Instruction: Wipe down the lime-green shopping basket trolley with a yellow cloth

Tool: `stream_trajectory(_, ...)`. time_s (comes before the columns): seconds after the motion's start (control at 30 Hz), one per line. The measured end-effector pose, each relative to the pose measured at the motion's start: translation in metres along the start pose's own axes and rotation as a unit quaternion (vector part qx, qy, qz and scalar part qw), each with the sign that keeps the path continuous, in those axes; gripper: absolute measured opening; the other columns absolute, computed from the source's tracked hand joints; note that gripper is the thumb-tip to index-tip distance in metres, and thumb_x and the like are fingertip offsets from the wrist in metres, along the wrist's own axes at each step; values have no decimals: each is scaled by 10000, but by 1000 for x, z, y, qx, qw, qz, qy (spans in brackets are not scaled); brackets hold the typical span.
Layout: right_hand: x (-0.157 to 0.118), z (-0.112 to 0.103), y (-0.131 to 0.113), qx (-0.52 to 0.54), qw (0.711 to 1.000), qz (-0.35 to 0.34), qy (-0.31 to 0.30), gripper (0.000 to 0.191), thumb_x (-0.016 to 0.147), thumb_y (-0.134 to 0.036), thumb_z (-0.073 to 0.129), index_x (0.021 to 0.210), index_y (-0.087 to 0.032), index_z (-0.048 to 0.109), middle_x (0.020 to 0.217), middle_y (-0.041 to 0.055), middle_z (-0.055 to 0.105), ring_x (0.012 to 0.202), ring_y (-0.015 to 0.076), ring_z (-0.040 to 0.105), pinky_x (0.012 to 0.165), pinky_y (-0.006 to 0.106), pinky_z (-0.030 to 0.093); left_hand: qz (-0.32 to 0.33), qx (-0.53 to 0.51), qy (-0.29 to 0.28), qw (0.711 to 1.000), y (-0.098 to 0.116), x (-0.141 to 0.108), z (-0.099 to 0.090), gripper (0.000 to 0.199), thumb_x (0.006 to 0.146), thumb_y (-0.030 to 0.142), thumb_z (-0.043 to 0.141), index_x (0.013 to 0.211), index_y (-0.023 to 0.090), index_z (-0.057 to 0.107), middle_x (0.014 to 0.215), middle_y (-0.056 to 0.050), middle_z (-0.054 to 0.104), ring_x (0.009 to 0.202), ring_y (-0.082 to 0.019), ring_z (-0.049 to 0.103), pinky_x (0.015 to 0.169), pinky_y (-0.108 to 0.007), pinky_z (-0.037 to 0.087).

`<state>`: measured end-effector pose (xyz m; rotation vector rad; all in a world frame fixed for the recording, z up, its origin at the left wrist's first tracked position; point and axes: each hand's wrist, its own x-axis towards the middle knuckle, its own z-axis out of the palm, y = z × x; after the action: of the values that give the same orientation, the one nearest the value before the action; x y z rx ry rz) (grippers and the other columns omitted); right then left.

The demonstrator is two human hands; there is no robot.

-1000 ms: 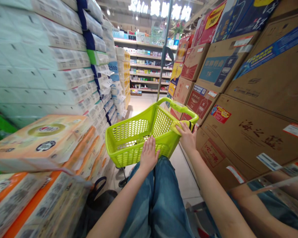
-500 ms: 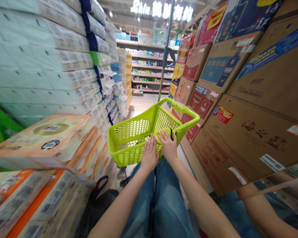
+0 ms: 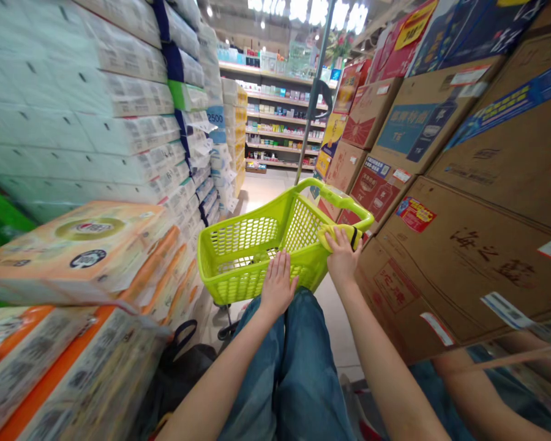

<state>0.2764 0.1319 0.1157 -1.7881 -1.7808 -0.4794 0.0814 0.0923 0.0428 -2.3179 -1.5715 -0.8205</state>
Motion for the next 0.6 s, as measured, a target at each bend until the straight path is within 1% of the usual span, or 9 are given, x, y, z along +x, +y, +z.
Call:
stream_trajectory(0.1, -22, 8, -41, 17, 998, -42, -38, 638, 779, 10, 455, 1328, -292, 580, 1540, 27, 439, 1439, 206, 354, 1199, 572, 1, 3, 2, 0, 1000, -1, 0, -2, 682, 997, 393, 350, 1552, 52, 148, 1626, -147, 218, 1518, -259, 156, 1230, -447, 219)
stream_trajectory(0.17, -32, 11, -62, 36, 995, -73, -60, 618, 803, -9, 458, 1339, -295, 569, 1541, 27, 436, 1435, 204, 362, 1206, 553, 31, 4, 1, 1, 1000, -2, -1, -3, 676, 994, 380, 352, 1552, 56, 151, 1623, -146, 230, 1515, -260, 169, 1229, -445, 221)
stream_trajectory(0.23, -38, 12, -72, 51, 992, -95, -72, 603, 822, -28, 456, 1352, -297, 557, 1543, 27, 432, 1431, 202, 371, 1209, 540, 56, 4, 0, 2, 1000, -2, -1, -4, 672, 992, 371, 352, 1553, 60, 151, 1621, -148, 238, 1513, -261, 178, 1228, -445, 224)
stream_trajectory(0.27, -39, 12, -72, 55, 990, -104, -74, 608, 823, -29, 453, 1356, -304, 552, 1543, 24, 431, 1428, 199, 377, 1209, 540, 59, 5, -1, 3, 1000, -3, -1, -4, 671, 993, 372, 349, 1554, 63, 148, 1620, -147, 240, 1512, -261, 182, 1226, -446, 227)
stream_trajectory(0.33, -38, 8, -64, 54, 988, -125, -78, 642, 805, -12, 452, 1358, -324, 547, 1538, 17, 440, 1420, 193, 391, 1207, 551, 46, 5, -1, 4, 1000, -3, -2, -4, 671, 999, 388, 336, 1556, 68, 141, 1619, -144, 246, 1510, -260, 191, 1224, -443, 233)
stream_trajectory(0.43, -26, -1, -33, 37, 988, -132, -69, 681, 769, 15, 454, 1340, -340, 562, 1520, 12, 467, 1412, 191, 402, 1201, 569, 22, 7, 1, 4, 1000, -3, -2, -2, 666, 1007, 402, 315, 1558, 74, 137, 1621, -134, 245, 1510, -256, 193, 1225, -438, 232)
stream_trajectory(0.53, -5, -9, 5, 15, 995, -86, -44, 655, 759, 11, 453, 1296, -332, 604, 1504, 18, 491, 1411, 193, 406, 1196, 578, 16, 9, 3, 6, 1000, -3, -1, -1, 664, 1009, 405, 310, 1556, 69, 138, 1626, -131, 229, 1512, -255, 180, 1228, -436, 223)
stream_trajectory(0.6, 9, -12, 24, 8, 999, -42, -30, 617, 761, -3, 458, 1259, -320, 639, 1485, 29, 512, 1400, 200, 421, 1196, 577, 18, 8, 3, 6, 1000, -2, -1, 0, 668, 1008, 406, 314, 1555, 63, 140, 1628, -134, 222, 1514, -258, 173, 1229, -437, 220)
